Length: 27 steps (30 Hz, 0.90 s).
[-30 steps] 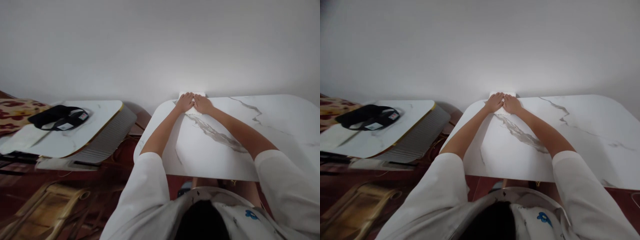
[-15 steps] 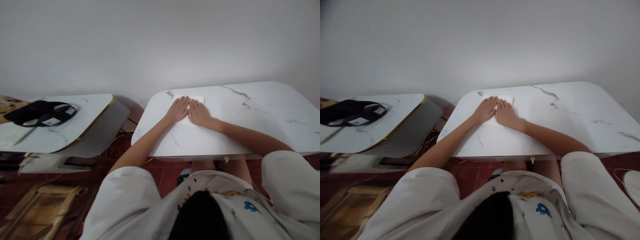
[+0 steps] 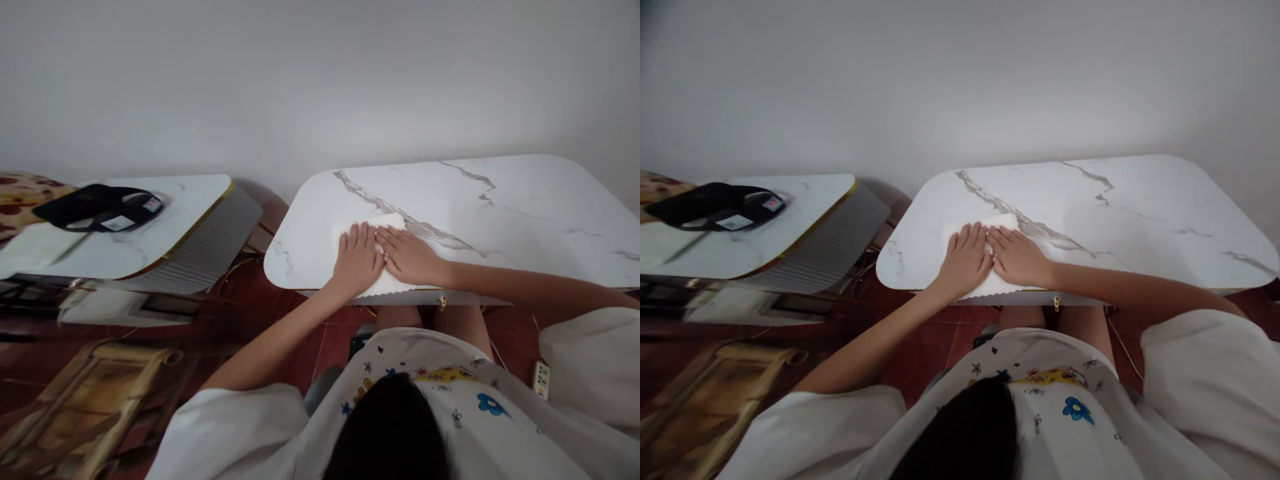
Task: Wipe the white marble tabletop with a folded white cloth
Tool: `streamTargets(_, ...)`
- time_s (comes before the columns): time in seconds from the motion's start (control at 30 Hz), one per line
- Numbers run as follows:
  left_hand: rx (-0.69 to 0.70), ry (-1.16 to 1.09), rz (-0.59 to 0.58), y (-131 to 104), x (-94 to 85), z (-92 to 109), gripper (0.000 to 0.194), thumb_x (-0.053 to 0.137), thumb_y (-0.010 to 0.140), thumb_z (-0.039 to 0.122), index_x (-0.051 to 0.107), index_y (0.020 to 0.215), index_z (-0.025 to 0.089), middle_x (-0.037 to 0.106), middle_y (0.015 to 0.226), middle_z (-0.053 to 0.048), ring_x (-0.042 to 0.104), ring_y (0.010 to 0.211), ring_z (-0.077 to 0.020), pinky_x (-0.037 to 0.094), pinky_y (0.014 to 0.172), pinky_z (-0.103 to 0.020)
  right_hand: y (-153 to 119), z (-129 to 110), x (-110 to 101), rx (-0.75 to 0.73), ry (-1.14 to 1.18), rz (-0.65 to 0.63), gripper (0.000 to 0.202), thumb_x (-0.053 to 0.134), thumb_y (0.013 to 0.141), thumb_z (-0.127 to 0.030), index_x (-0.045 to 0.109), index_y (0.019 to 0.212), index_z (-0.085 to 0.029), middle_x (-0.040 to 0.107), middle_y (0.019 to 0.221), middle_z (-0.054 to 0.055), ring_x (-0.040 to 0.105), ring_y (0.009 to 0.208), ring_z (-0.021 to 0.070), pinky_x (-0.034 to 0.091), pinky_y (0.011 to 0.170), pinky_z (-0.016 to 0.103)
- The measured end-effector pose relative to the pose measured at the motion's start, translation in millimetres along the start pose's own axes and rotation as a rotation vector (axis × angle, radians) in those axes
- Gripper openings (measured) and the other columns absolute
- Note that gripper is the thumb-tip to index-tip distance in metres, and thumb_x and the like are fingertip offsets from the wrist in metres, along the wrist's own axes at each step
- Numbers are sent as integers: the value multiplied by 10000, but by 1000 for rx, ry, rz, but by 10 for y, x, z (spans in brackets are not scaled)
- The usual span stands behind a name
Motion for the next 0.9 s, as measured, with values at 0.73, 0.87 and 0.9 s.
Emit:
streamTargets(0.73,81,-10,203,2332,203,-280,517,332,935,269,444,1402,79,467,1466,-173,389,1361,-301,280,1117,-441,1447,2006,54,93,-141,81,598,267,941,-296,383,1472,-47,387,1536,121,337,1432,224,265,1185,409)
streamTargets(0.87,96,-17,202,2654,234,-160,522,324,936,264,456,1390,44,491,1442,-190,409,1339,-311,287,1108,-443,1511,2357,7,130,-127,83,606,277,929,-287,374,1477,-47,384,1537,123,345,1428,240,274,1182,431)
streamTargets(0.9,103,-22,199,2712,236,-87,524,322,936,264,460,1386,33,496,1436,-194,413,1335,-313,287,1108,-444,1472,2447,-19,142,-127,87,607,280,926,-288,377,1476,-51,392,1533,125,351,1424,245,278,1180,439)
Point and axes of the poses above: each hand's wrist, its own y-axis towards the middle knuckle, its own x-axis out of the palm, z = x × y, the point moved 9 cm from there along y, towards the middle knuckle
